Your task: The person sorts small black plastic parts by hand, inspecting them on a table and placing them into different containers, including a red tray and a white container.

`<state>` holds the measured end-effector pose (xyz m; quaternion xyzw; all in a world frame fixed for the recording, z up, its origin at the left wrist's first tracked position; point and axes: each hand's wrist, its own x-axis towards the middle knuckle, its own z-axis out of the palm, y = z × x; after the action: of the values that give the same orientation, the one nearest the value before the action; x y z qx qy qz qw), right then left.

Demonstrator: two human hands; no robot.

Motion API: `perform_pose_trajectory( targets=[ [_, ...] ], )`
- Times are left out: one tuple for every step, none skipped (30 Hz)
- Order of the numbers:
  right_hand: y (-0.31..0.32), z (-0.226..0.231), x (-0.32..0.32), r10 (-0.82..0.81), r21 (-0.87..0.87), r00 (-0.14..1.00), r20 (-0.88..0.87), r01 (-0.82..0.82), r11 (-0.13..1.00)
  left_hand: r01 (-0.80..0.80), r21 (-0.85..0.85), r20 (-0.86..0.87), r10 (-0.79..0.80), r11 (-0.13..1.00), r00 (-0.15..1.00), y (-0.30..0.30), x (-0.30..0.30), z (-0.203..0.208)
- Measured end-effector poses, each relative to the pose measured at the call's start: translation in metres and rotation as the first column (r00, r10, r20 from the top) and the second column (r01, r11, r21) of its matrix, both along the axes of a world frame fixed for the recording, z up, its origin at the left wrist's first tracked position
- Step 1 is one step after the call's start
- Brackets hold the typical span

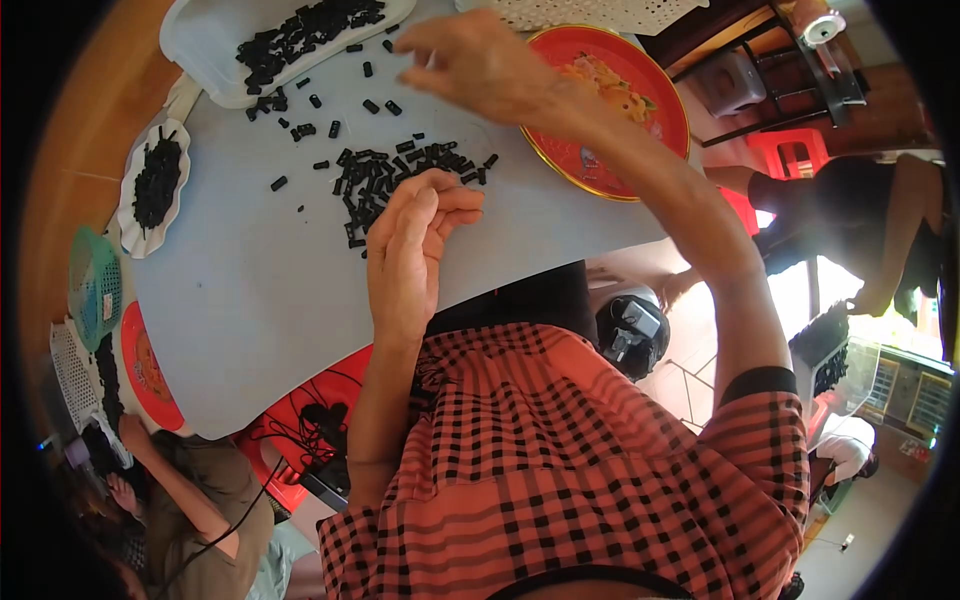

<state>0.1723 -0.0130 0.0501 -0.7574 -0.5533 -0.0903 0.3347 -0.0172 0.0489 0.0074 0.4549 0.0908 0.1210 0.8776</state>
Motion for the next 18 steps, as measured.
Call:
perform_pose_trajectory(
  targets=[
    [0.010,-0.010,-0.003,-0.002,-0.004,1.000,-0.002,0.002,1.000,0.002,-0.004,-0.002,-0.002,1.000,1.000,0.002,-0.002,0.000],
    [0.018,-0.018,-0.004,-0.002,-0.077,1.000,-0.029,0.000,0.997,-0.021,0.028,-0.011,0.022,0.999,1.000,0.004,-0.004,0.001],
    [0.024,-0.026,-0.003,-0.004,-0.148,0.998,-0.056,-0.004,0.989,-0.044,0.060,-0.019,0.045,0.997,0.999,0.005,-0.005,0.002],
    [0.029,-0.033,-0.001,-0.012,-0.150,0.998,-0.057,0.004,0.989,-0.036,0.058,-0.020,0.037,0.998,0.999,0.006,-0.006,0.002],
    [0.032,-0.040,0.002,-0.026,-0.229,1.000,-0.013,0.023,0.973,-0.067,0.104,-0.022,0.070,0.992,0.997,0.006,-0.007,0.002],
    [0.031,-0.046,0.005,-0.039,-0.305,0.999,0.031,0.047,0.951,-0.096,0.149,-0.021,0.100,0.984,0.995,0.006,-0.006,0.002],
    [0.031,-0.044,0.003,-0.036,-0.306,0.999,0.025,0.042,0.951,-0.098,0.149,-0.028,0.103,0.984,0.994,0.008,-0.009,0.003],
    [0.030,-0.042,0.002,-0.046,-0.318,0.998,-0.033,0.033,0.948,-0.128,0.254,-0.074,0.152,0.959,0.986,0.011,-0.010,0.004],
    [0.027,-0.039,0.001,-0.059,-0.328,0.994,-0.089,0.027,0.944,-0.148,0.358,-0.114,0.201,0.922,0.973,0.012,-0.010,0.004],
    [0.022,-0.035,-0.003,-0.061,-0.328,0.994,-0.094,0.027,0.944,-0.176,0.346,-0.078,0.215,0.922,0.974,0.014,-0.010,0.003],
    [0.016,-0.031,-0.009,-0.067,-0.241,0.974,-0.217,0.013,0.970,-0.171,0.347,-0.082,0.211,0.922,0.974,0.015,-0.009,0.003],
    [0.011,-0.027,-0.015,-0.062,-0.150,0.940,-0.336,0.012,0.989,-0.199,0.388,-0.076,0.246,0.900,0.966,0.016,-0.008,0.005],
    [0.004,-0.024,-0.021,-0.080,-0.101,0.900,-0.428,0.041,0.994,-0.217,0.427,-0.067,0.269,0.878,0.961,0.013,-0.006,0.008],
    [0.000,-0.020,-0.029,-0.083,-0.074,0.851,-0.518,0.052,0.996,-0.229,0.477,-0.061,0.292,0.848,0.954,0.012,-0.003,0.012],
    [-0.005,-0.016,-0.037,-0.080,-0.047,0.794,-0.603,0.065,0.997,-0.221,0.481,-0.062,0.285,0.848,0.957,0.010,0.000,0.015],
    [-0.009,-0.015,-0.046,-0.054,-0.008,0.773,-0.632,0.063,0.998,-0.221,0.536,-0.062,0.298,0.815,0.952,0.008,0.002,0.017],
    [-0.013,-0.014,-0.054,-0.029,0.026,0.715,-0.698,0.066,0.998,-0.219,0.590,-0.060,0.312,0.777,0.948,0.007,0.005,0.019],
    [-0.017,-0.014,-0.061,0.000,0.060,0.652,-0.758,0.070,0.996,-0.222,0.574,-0.036,0.296,0.788,0.954,0.007,0.007,0.012]
  ],
)
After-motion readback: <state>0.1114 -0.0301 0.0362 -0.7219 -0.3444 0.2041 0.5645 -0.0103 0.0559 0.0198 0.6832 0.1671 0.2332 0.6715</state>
